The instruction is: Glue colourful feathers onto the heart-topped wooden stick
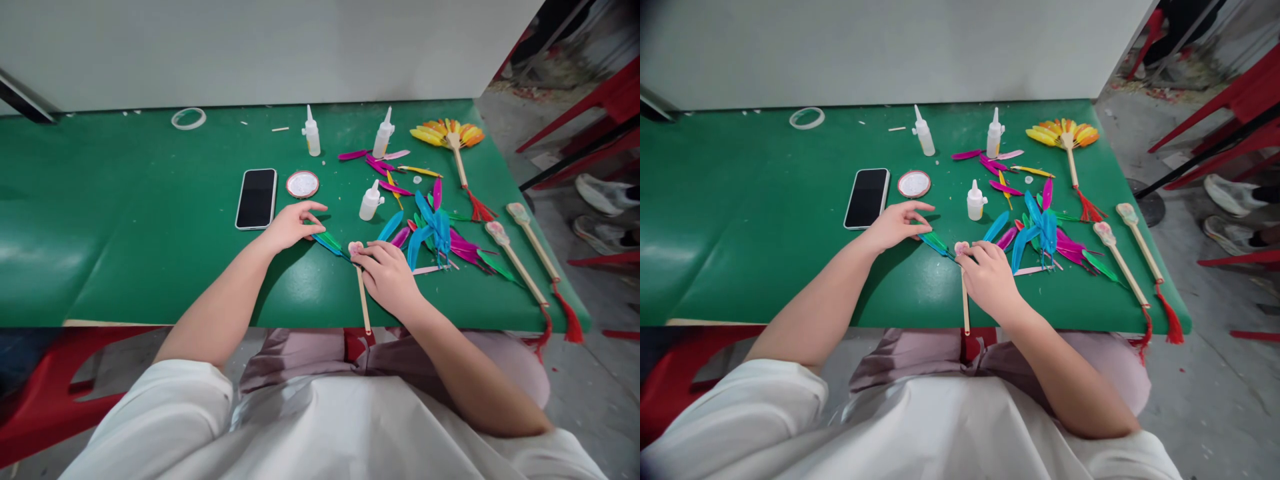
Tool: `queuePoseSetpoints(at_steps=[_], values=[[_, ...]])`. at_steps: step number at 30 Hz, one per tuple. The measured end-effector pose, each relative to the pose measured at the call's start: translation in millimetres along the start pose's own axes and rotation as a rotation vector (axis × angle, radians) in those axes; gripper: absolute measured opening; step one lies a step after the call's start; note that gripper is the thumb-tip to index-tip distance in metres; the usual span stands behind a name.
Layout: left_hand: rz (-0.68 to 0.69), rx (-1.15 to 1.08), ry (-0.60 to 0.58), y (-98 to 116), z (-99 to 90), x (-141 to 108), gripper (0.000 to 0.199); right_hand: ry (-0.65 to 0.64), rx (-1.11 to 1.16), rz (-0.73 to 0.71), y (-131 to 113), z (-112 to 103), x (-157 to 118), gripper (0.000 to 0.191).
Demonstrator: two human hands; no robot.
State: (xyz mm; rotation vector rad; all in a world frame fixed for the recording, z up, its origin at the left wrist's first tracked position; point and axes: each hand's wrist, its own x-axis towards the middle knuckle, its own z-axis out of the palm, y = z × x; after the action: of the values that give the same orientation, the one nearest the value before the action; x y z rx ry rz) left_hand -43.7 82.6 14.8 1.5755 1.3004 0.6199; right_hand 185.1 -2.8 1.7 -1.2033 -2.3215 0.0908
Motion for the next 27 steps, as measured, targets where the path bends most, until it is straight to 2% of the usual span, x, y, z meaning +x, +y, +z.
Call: queuePoseSetpoints(at_steps=[6,15,22,27], values=[[0.014,-0.012,0.011,2.1,-1.6,-0.9,0.054,-0.024,-0.007,-0.003,-0.4,1.4,-0.9,0.027],[-0.027,-0.01,-0.002,6.7,-5.3,-3.0,0.05,-0.033,0.003,0.005,-0.7,1.9,-0.3,0.031],[-0.058,-0.008,0.076,6.1,-10.3,-3.2,0.044,-0.052,0.014,0.016,-0.6,2.1,-0.2,0.033],[-0.094,-0.005,0.023,6.0,-13.5,-4.4,0.049,-0.048,0.013,0.007,0.1,2.0,-0.9,0.034]])
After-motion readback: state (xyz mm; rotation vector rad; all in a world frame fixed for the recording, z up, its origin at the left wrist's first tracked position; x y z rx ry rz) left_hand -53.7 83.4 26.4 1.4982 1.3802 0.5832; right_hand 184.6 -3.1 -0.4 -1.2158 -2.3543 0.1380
